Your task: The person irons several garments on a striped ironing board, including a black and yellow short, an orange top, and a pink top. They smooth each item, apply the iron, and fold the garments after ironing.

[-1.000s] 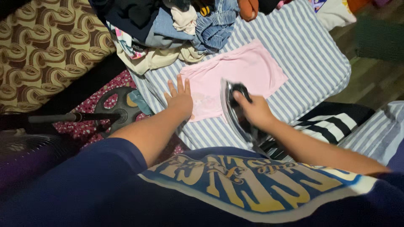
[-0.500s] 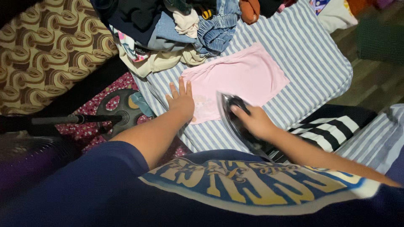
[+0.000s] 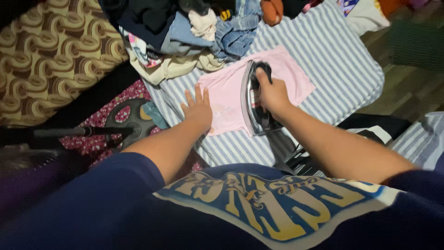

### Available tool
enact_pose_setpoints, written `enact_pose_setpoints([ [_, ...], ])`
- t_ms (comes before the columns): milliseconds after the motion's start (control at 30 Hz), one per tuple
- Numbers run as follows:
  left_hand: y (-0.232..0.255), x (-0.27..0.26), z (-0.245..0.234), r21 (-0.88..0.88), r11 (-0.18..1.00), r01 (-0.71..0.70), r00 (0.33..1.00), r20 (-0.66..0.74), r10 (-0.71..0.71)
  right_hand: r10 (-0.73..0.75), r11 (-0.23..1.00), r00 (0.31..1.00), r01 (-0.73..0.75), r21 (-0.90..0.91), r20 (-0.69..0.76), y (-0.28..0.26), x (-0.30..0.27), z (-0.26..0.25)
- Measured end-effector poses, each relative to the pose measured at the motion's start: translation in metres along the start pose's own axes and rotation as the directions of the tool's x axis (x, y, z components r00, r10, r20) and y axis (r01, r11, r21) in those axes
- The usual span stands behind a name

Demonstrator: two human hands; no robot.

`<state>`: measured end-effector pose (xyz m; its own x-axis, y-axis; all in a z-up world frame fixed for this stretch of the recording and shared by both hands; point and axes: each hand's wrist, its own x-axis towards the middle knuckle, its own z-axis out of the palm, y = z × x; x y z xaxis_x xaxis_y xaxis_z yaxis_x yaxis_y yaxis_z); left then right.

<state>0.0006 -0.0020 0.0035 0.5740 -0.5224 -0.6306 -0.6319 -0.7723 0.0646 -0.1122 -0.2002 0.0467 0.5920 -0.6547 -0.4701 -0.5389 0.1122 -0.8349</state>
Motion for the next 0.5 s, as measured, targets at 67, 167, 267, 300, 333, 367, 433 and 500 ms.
enact_pose_setpoints([
  [67,0.0,0.001,-0.003,0.006,1.0,0.005,1.0,0.029,-0.005,0.009,1.0,0.999,-0.009,-0.01,0.032,0.005,-0.01,-0.004],
  [167,-0.002,0.0,0.0,-0.013,1.0,-0.009,1.0,0.004,0.009,0.039,0.988,0.995,-0.024,-0.15,0.097,0.026,-0.038,-0.012],
  [267,-0.001,0.002,-0.001,0.008,1.0,0.006,1.0,0.013,-0.006,0.007,0.931,0.976,0.074,-0.358,0.219,0.039,-0.058,-0.023],
  [300,0.0,0.002,-0.001,0.016,1.0,0.012,1.0,0.018,-0.012,-0.004,0.918,0.957,0.118,-0.378,0.289,0.042,-0.062,-0.024],
  [333,0.001,0.001,-0.001,0.024,1.0,0.018,1.0,0.022,-0.019,-0.012,0.904,0.934,0.163,-0.395,0.357,0.043,-0.065,-0.025],
  [367,0.003,0.001,-0.002,0.033,0.999,0.024,0.999,0.024,-0.025,-0.047,0.872,0.932,0.213,-0.44,0.358,0.041,-0.064,-0.023],
  [433,0.005,0.0,-0.004,0.046,0.999,0.029,0.999,0.033,-0.03,-0.115,0.795,0.923,0.308,-0.523,0.367,0.032,-0.057,-0.011],
  [500,0.006,-0.001,-0.006,0.057,0.998,0.034,0.999,0.04,-0.036,-0.094,0.858,0.94,0.244,-0.452,0.329,0.02,-0.049,0.005],
])
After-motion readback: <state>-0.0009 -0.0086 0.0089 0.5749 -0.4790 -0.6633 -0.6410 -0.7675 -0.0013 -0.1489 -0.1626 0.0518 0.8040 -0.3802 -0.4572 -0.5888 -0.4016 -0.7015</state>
